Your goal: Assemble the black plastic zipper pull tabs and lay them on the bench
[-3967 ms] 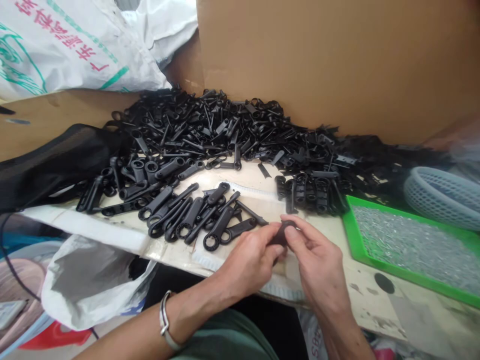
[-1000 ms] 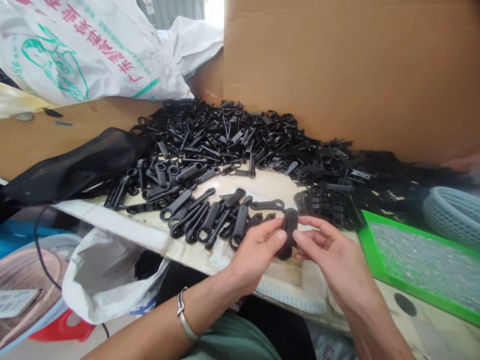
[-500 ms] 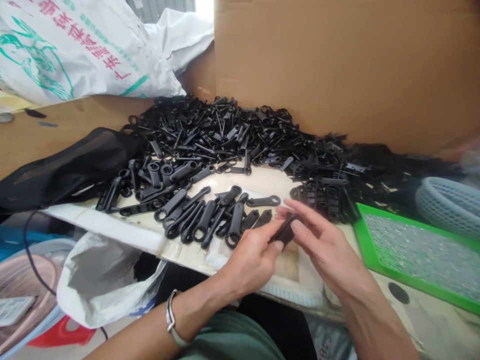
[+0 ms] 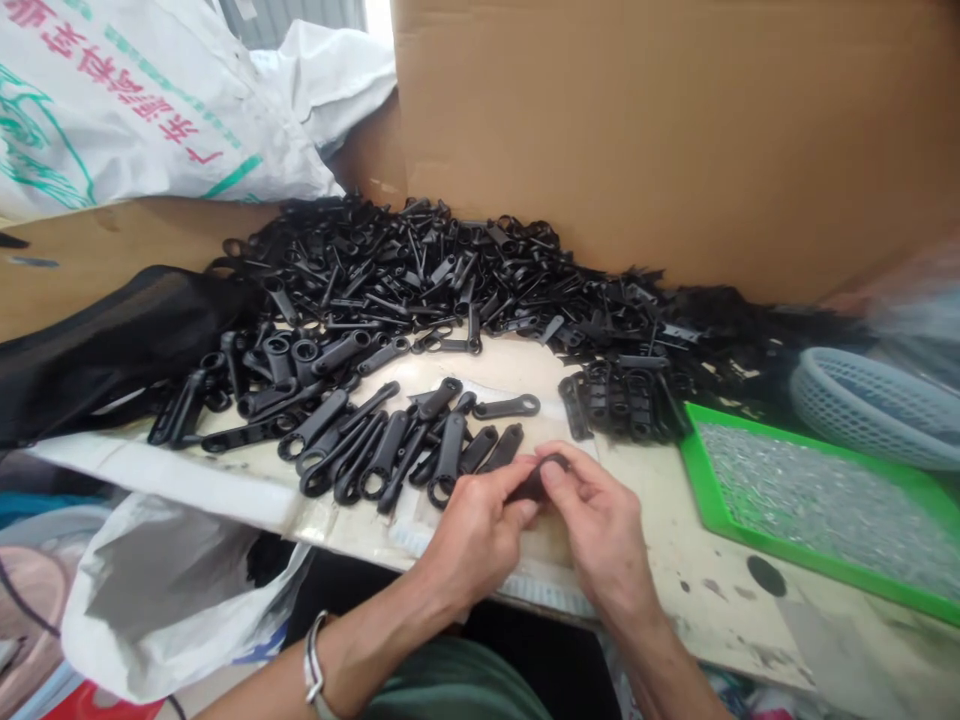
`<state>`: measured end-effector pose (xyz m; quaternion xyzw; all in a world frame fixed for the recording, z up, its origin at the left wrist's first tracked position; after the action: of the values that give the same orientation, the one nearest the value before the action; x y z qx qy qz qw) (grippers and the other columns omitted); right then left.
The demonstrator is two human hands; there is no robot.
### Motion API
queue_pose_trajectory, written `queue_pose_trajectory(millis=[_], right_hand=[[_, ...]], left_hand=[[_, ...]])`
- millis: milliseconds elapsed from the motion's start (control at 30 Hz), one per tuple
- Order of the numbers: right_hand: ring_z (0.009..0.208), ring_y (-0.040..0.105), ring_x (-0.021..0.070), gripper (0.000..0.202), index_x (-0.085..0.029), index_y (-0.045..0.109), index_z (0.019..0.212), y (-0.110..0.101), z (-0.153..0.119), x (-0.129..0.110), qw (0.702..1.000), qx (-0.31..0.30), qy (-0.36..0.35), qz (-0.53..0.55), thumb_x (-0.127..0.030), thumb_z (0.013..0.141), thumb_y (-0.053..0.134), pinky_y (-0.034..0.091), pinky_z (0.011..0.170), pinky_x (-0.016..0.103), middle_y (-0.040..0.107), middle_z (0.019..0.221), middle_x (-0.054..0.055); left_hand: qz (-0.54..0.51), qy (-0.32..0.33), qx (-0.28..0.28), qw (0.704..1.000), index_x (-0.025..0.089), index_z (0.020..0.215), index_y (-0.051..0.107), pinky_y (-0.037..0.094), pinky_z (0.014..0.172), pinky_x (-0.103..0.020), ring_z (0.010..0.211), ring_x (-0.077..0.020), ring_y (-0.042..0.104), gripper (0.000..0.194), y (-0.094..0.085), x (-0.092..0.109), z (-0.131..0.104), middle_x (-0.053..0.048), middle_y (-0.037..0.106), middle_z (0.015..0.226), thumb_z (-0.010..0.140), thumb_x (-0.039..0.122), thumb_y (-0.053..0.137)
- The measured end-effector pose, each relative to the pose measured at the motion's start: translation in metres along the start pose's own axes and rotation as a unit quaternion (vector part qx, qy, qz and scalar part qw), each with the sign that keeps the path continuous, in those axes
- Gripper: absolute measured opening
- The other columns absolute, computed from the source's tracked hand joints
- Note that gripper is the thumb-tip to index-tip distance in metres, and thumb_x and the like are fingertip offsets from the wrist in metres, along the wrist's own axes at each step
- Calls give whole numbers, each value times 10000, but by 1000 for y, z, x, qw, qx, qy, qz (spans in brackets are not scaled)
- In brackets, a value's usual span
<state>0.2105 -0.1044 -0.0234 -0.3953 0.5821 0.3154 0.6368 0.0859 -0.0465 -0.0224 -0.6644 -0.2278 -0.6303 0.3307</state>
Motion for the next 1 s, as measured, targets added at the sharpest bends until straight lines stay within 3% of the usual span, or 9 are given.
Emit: queue_pose_trajectory(millis=[133, 233, 300, 367, 467, 533, 633, 767, 1000], right_hand=[[731, 725, 209, 333, -197, 731, 1014, -10, 7, -3, 996, -51, 3, -76, -481, 886, 612, 602, 670, 305, 773, 877, 52], [812, 740, 237, 316, -210, 787, 925, -41, 22, -11, 986, -86, -2, -142, -486, 828, 666, 599, 784, 355, 781, 864, 57], [783, 742, 250, 385, -208, 784, 1020, -71, 37, -16, 976, -51, -2, -212, -511, 847, 621, 594, 784, 397, 780, 837, 70], [750, 732, 267, 441, -197, 754, 1113, -103, 55, -21, 947, 40, -8, -319, -511, 869, 564, 574, 786, 433, 774, 827, 84], [963, 696, 361, 369, -167, 753, 1081, -141, 89, -26, 890, 129, -17, -437, -373, 857, 544, 481, 921, 517, 764, 948, 143], [1092, 647, 379, 323, -179, 759, 1032, -155, 114, -28, 862, 131, -19, -489, -322, 875, 516, 438, 967, 507, 745, 1065, 151], [1013, 674, 305, 294, -189, 745, 1007, -162, 147, -28, 841, 84, 1, -534, -337, 944, 498, 476, 913, 455, 746, 996, 116], [930, 680, 201, 330, -170, 690, 1057, -155, 171, -22, 827, 13, 32, -561, -452, 986, 535, 521, 888, 419, 719, 1009, 61], [908, 698, 192, 414, -170, 701, 971, -137, 157, -12, 805, -62, 36, -590, -508, 1008, 465, 522, 881, 397, 734, 951, 55]], left_hand=[[82, -11, -22, 996, 171, 1281, 641, 535, 769, -287, 782, -180, 674, 368, -2, 0, -1, -37, 744, 903, 935, 188, 520], [193, 73, -16, 978, 172, 1299, 603, 532, 769, -289, 786, -179, 668, 372, -3, 2, -5, -35, 722, 861, 964, 161, 443], [289, 178, 11, 941, 141, 1352, 533, 537, 786, -309, 859, -195, 667, 446, -2, 0, -8, -72, 716, 957, 947, 74, 357], [389, 263, 37, 882, 96, 1325, 533, 533, 787, -333, 887, -214, 657, 492, 1, -5, -10, -102, 708, 989, 904, -5, 300], [491, 333, 65, 802, 74, 1207, 610, 499, 849, -353, 1005, -235, 633, 430, 6, -11, -12, -124, 702, 1092, 915, -15, 308], [529, 355, 91, 766, 68, 1155, 643, 457, 912, -379, 1080, -245, 606, 362, 8, -16, -13, -127, 694, 1158, 951, 20, 347], [569, 351, 125, 733, 64, 1074, 681, 383, 978, -464, 1095, -265, 586, 301, 8, -23, -15, -133, 702, 1139, 957, 34, 405], [588, 351, 141, 715, 89, 969, 705, 351, 958, -490, 1055, -275, 574, 230, 4, -30, -13, -108, 703, 1097, 932, 47, 482], [620, 292, 164, 710, 118, 921, 686, 343, 748, -404, 793, -190, 504, 227, -13, -22, -1, -79, 699, 1037, 914, 20, 482]])
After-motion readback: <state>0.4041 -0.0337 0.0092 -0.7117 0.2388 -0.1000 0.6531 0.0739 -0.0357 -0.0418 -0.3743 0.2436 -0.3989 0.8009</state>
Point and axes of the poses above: each hand's wrist, its own z-axis towards the middle knuckle, its own y-axis out of the palm, x = y × z, the point moved 1 cm from there along z, towards the middle knuckle
